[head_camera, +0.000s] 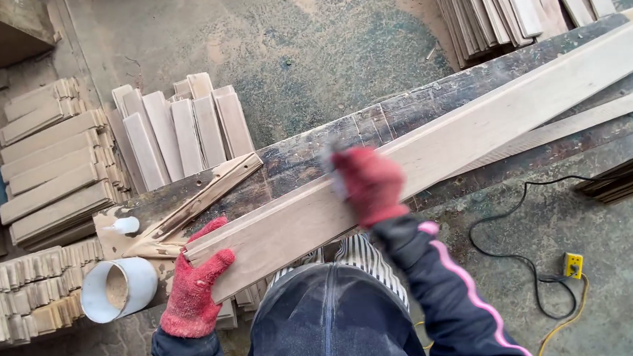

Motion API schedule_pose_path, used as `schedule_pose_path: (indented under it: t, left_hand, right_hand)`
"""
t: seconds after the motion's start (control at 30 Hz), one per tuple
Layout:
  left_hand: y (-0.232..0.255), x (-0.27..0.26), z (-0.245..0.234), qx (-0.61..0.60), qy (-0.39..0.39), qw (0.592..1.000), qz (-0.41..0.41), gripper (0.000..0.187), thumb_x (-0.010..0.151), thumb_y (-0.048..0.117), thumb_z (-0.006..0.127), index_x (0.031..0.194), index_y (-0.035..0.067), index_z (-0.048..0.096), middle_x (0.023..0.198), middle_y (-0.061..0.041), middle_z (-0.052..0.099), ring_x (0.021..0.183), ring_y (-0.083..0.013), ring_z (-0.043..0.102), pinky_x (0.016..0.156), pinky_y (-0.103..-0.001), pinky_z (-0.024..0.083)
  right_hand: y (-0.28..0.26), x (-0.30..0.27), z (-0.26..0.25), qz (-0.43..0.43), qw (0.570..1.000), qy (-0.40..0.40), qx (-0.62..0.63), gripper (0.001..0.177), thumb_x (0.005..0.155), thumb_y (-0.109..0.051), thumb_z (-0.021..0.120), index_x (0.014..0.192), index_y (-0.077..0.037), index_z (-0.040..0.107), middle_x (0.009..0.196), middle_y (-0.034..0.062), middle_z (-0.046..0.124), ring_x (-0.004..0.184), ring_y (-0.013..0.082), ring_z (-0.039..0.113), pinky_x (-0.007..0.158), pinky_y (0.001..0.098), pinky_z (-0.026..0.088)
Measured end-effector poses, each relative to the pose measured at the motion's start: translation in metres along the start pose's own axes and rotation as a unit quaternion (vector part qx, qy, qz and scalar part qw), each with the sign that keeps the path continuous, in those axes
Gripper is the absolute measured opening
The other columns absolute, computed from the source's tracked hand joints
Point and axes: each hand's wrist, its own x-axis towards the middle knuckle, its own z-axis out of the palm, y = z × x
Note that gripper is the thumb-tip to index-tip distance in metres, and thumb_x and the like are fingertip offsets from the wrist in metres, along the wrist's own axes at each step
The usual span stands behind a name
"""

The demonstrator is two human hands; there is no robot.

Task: Sanding a long piece of wood using an angle grinder and then finishing by hand with sandpaper.

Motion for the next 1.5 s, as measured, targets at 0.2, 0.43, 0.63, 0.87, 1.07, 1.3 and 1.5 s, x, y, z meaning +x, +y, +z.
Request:
schedule_pose_path:
  t: [0.2,0.43,0.63,0.87,1.07,1.3,1.5]
  left_hand:
    - [0.003,-0.003,0.004,0.013,0.014,1.000,-0.002,0.069,0.071,-0.010,0.063,0.139,0.000,0.061,0.139,-0.018,0.065,0.120,-0.0319,0.062,0.102,-0.040,0.048]
    - [0.005,-0.003,0.002,0.005,0.015,0.999,0.029,0.069,0.071,-0.012,0.062,0.139,-0.001,0.058,0.138,-0.019,0.063,0.118,-0.0321,0.061,0.100,-0.040,0.048]
    - [0.004,-0.008,0.004,0.005,0.015,0.999,0.038,0.069,0.073,-0.011,0.059,0.142,-0.001,0.055,0.136,-0.021,0.062,0.116,-0.0345,0.060,0.097,-0.041,0.048]
    - [0.002,0.002,-0.008,0.031,0.012,0.997,0.072,0.071,0.074,-0.007,0.059,0.145,0.000,0.053,0.135,-0.021,0.060,0.115,-0.0353,0.059,0.097,-0.043,0.049]
    - [0.000,0.002,-0.010,0.030,0.004,0.996,0.088,0.067,0.074,-0.007,0.060,0.140,-0.001,0.055,0.132,-0.019,0.061,0.115,-0.0320,0.060,0.100,-0.041,0.048]
    - [0.001,0.011,-0.006,0.003,0.003,0.998,0.064,0.064,0.075,-0.007,0.062,0.138,0.000,0.058,0.136,-0.017,0.062,0.117,-0.0317,0.060,0.101,-0.040,0.049]
    - [0.007,0.016,-0.006,0.033,0.000,0.992,0.120,0.066,0.067,-0.001,0.080,0.131,0.004,0.066,0.124,-0.022,0.070,0.103,-0.0335,0.072,0.080,-0.050,0.064]
  right_hand:
    - [0.059,-0.017,-0.007,0.167,0.981,0.042,-0.089,0.023,0.108,-0.021,0.072,0.090,-0.008,0.066,0.071,0.0011,0.063,0.051,0.0120,0.051,0.042,0.0274,0.046]
    - [-0.006,-0.031,-0.014,-0.013,1.000,-0.011,-0.019,0.024,0.092,-0.029,0.077,0.083,-0.016,0.059,0.068,-0.0016,0.052,0.053,0.0151,0.043,0.048,0.0332,0.038]
    - [0.211,-0.053,-0.057,0.295,0.949,-0.013,-0.110,0.027,0.109,-0.027,0.076,0.091,-0.010,0.064,0.077,-0.0009,0.067,0.063,0.0119,0.060,0.054,0.0270,0.054]
    - [0.006,-0.041,-0.031,0.010,0.997,0.053,0.061,0.011,0.093,-0.022,0.078,0.101,-0.021,0.071,0.065,-0.0098,0.053,0.050,0.0060,0.044,0.044,0.0255,0.042]
    - [0.093,-0.048,-0.067,0.147,0.978,-0.010,0.146,0.010,0.092,-0.015,0.082,0.091,-0.009,0.073,0.068,-0.0031,0.063,0.052,0.0073,0.052,0.042,0.0239,0.044]
    - [0.073,-0.049,-0.061,0.226,0.950,-0.078,0.200,0.009,0.094,-0.007,0.078,0.092,-0.008,0.070,0.080,0.0028,0.071,0.065,0.0112,0.062,0.064,0.0255,0.060]
    - [0.002,-0.037,-0.042,-0.032,0.983,-0.166,0.069,0.047,0.091,-0.056,0.072,0.065,-0.020,0.057,0.058,0.0010,0.058,0.054,0.0253,0.064,0.053,0.0362,0.055]
